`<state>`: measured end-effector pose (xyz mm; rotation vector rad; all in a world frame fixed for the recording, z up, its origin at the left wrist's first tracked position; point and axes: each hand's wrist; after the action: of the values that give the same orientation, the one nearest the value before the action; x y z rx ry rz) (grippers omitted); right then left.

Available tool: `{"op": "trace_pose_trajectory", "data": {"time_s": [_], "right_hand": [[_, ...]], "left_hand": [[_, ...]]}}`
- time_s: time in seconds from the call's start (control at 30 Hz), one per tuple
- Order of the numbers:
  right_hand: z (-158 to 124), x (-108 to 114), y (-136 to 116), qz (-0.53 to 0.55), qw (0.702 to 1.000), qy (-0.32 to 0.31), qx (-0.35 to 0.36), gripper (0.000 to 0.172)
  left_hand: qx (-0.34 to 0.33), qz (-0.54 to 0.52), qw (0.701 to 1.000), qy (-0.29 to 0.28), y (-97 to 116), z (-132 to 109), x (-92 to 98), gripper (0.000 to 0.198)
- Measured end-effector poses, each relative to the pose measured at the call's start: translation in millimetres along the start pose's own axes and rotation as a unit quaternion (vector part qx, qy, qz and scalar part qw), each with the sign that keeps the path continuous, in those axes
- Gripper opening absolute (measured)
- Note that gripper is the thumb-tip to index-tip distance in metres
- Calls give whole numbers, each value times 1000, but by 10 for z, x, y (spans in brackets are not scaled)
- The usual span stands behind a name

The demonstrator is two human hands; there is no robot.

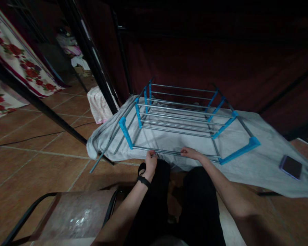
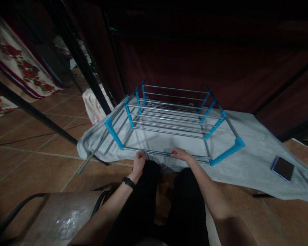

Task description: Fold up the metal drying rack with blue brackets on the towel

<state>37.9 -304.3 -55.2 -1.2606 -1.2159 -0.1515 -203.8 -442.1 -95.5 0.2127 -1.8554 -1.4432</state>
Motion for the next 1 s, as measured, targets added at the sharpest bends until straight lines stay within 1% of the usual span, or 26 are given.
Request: {"op": "trace_pose_trajectory", "data": {"time_s": [0.1,0.17,0.23,0.37,0.47,0.53,0.67,0.73,0.77,0.83,0.87,0.93,1.0], "right_hand": [[-58,34,-87,-47,999,8,-1,14],[-120,76,-161,-80,996,43,-6,16],[-205,127,-247,-105,991,81,-10,19],[-423,202,-473,-192,969,148,39,27],[-573,190,-719,-247,951,173,65,29],[-650,148,-927,-249,950,177,66,28],[-793,40,-1367,-220,955,198,29,26],[-906,7,-1512,-207,955,213,12,25],[-988,0,-1542,-200,955,221,3,25],[-1217,4,-1494,-181,954,239,-18,25],[-1368,10,-1412,-167,952,254,-30,24],[-1736,21,-1142,-122,943,304,-50,21],[-2155,26,-769,-41,918,387,-72,17]], "left_hand": [[-7,3,1000,-17,-8,61,-7,22],[-27,22,999,-21,-22,101,-10,22],[-61,60,996,-22,-41,129,-11,23],[-135,153,978,-34,-62,105,10,27],[-173,210,962,-35,-46,31,34,30],[-205,230,951,-34,-25,-24,41,31],[-249,232,940,-22,14,-105,36,33],[-254,229,939,-20,29,-130,44,32],[-254,230,939,-21,38,-142,54,32],[-259,240,935,-16,65,-173,89,31],[-266,249,931,-9,88,-195,108,31],[-297,268,916,4,166,-258,129,32],[-341,280,897,-1,298,-343,91,33]]}}
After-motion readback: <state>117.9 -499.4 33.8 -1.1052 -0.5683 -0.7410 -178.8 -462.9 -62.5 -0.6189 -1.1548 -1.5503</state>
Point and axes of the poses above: each hand's wrist, its own z-axis towards the middle knuckle, its own x-axis out of the back of the hand, y = z × x, and after that the axes turned 12 degrees about z, right-handed
